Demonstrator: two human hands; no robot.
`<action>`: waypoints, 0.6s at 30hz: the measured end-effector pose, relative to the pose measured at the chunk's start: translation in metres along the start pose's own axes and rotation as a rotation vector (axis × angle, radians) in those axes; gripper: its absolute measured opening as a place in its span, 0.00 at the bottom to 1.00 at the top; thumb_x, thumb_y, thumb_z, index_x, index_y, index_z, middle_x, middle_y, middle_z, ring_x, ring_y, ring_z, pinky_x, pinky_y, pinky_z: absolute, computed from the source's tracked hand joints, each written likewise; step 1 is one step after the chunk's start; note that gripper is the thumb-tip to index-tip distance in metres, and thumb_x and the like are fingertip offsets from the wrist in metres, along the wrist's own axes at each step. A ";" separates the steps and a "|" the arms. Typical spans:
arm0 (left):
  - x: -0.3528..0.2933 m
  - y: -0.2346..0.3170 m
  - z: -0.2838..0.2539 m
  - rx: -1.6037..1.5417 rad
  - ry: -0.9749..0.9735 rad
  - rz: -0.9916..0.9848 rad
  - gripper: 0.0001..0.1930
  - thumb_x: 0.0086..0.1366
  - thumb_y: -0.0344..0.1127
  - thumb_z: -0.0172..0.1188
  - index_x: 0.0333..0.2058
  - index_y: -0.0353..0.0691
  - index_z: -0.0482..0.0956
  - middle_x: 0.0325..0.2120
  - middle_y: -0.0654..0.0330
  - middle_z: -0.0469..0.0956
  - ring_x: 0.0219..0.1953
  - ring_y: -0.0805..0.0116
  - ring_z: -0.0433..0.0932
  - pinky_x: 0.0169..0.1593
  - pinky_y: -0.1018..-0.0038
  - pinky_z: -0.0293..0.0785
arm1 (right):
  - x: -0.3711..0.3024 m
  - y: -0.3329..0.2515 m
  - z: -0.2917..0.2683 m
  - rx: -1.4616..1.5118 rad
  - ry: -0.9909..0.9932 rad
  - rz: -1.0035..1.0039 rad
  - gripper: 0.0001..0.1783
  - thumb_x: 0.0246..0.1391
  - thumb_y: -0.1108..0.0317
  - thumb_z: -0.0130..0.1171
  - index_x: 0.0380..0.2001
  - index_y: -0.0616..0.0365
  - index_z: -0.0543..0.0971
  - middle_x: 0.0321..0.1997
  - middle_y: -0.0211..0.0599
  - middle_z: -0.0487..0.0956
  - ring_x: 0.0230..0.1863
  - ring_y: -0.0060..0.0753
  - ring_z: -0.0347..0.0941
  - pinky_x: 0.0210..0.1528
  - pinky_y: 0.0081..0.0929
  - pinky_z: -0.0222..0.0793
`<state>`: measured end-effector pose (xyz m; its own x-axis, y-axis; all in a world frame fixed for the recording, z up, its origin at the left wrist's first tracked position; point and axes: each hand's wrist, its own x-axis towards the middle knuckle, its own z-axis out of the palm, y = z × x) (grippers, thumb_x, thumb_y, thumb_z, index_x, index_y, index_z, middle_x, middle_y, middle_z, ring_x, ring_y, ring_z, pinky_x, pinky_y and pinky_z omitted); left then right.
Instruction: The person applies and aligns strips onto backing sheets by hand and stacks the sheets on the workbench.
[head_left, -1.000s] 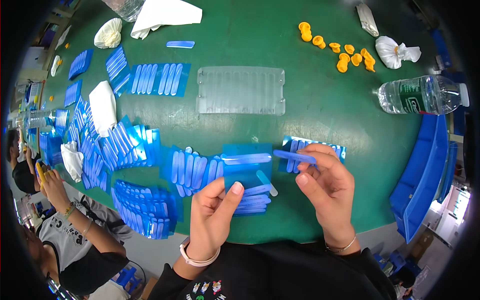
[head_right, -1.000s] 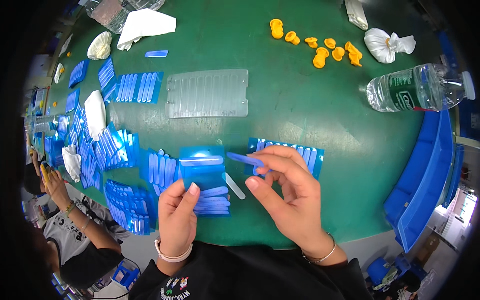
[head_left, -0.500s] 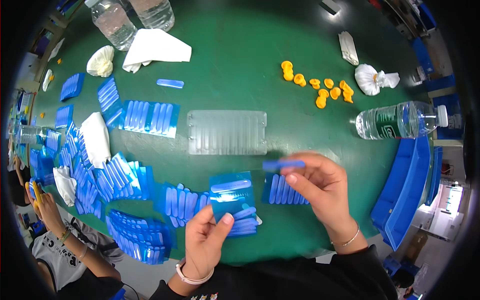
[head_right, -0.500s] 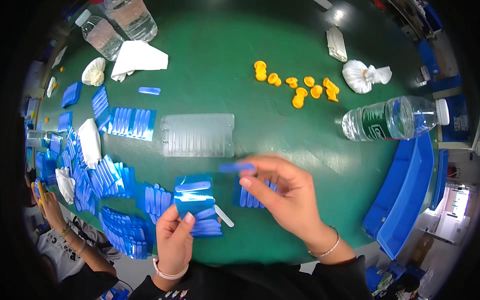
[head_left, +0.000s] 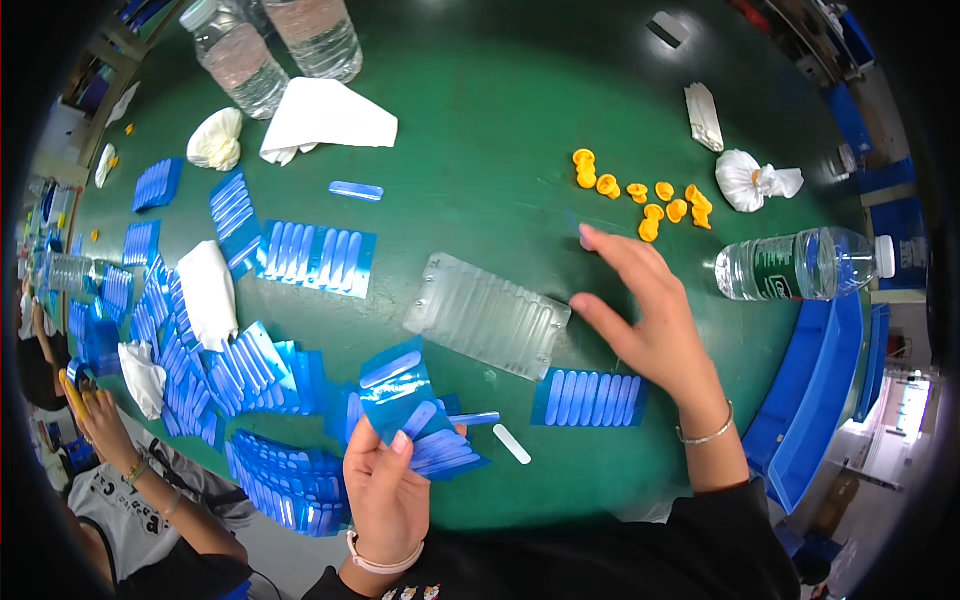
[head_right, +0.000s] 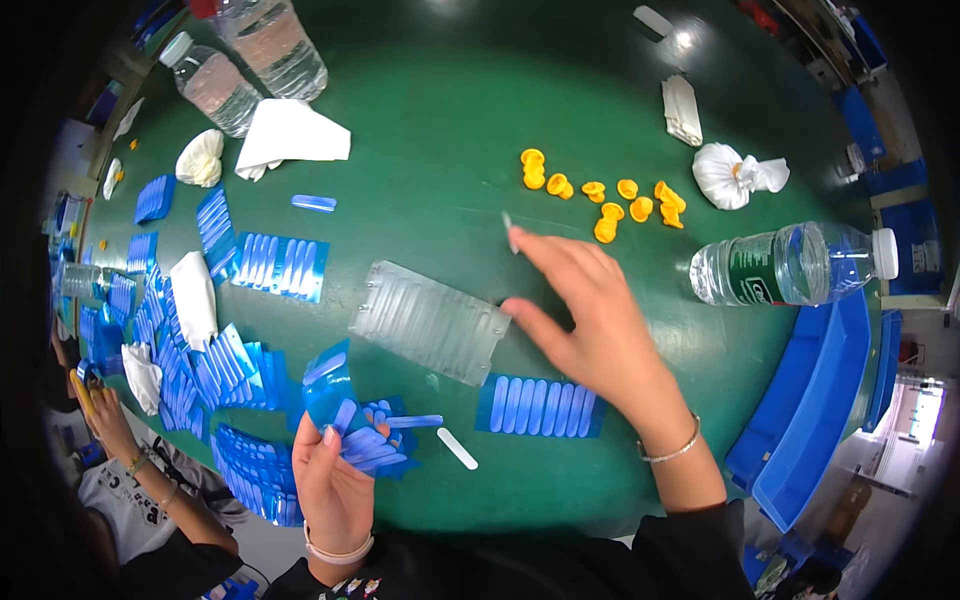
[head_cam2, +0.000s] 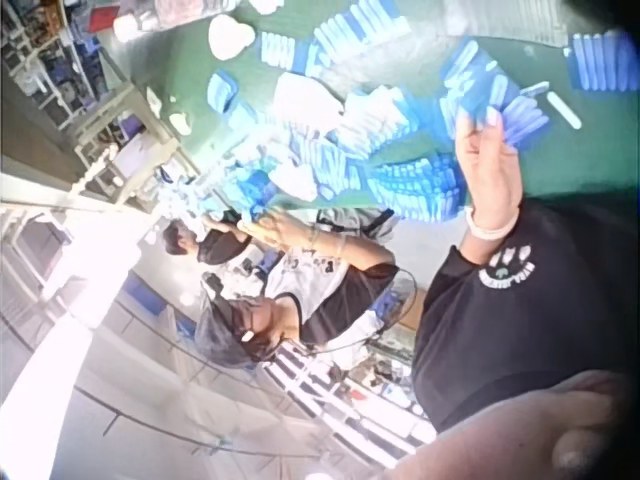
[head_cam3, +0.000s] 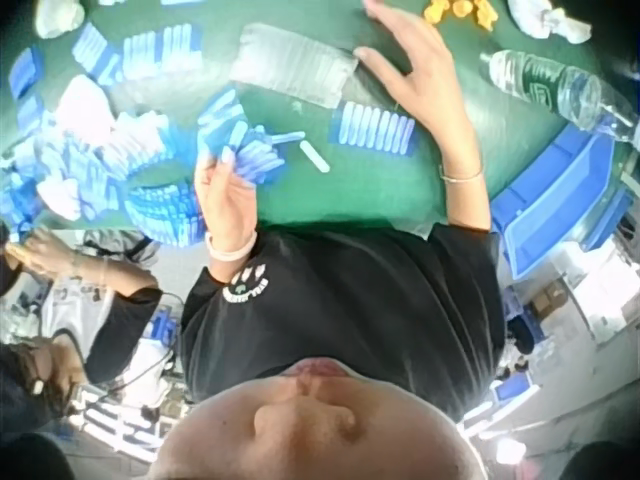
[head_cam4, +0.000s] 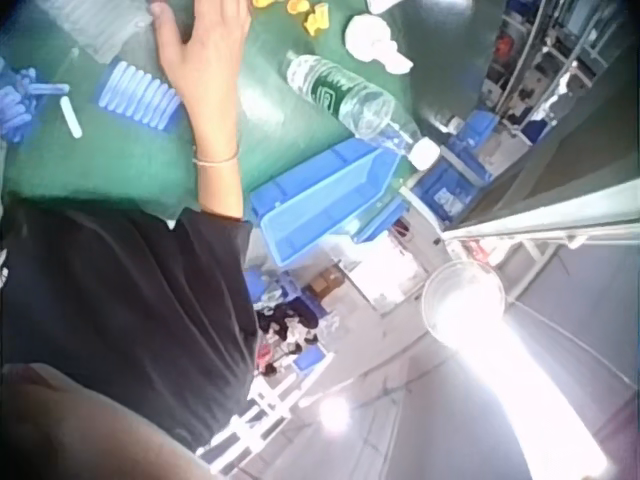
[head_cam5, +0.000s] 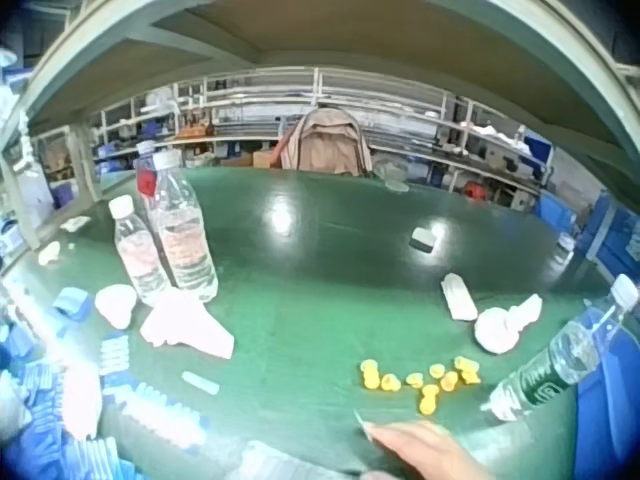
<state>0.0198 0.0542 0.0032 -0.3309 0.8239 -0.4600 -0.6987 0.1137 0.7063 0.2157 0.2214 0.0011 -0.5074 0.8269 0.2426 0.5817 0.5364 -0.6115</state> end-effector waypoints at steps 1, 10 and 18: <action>0.004 -0.001 0.001 -0.017 0.023 0.000 0.16 0.63 0.33 0.50 0.48 0.33 0.68 0.37 0.52 0.76 0.40 0.60 0.77 0.44 0.64 0.75 | -0.003 -0.006 0.001 0.006 -0.002 0.012 0.25 0.44 0.69 0.64 0.50 0.53 0.74 0.45 0.39 0.75 0.46 0.41 0.70 0.51 0.37 0.62; 0.021 -0.009 0.005 -0.063 0.108 0.033 0.11 0.65 0.34 0.49 0.43 0.37 0.67 0.31 0.53 0.76 0.34 0.60 0.78 0.40 0.60 0.76 | -0.036 -0.025 0.035 -0.106 0.067 -0.096 0.14 0.32 0.69 0.70 0.28 0.58 0.80 0.44 0.35 0.76 0.42 0.36 0.71 0.41 0.34 0.62; 0.022 -0.011 -0.002 -0.055 0.125 -0.057 0.10 0.66 0.34 0.48 0.43 0.37 0.67 0.30 0.51 0.77 0.29 0.57 0.80 0.34 0.59 0.79 | -0.033 -0.026 0.039 -0.076 0.016 0.053 0.22 0.30 0.69 0.72 0.34 0.58 0.78 0.43 0.34 0.77 0.44 0.38 0.71 0.44 0.34 0.57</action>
<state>0.0184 0.0701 -0.0160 -0.3639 0.7408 -0.5646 -0.7514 0.1248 0.6480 0.1923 0.1737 -0.0206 -0.4650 0.8566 0.2236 0.6542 0.5027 -0.5650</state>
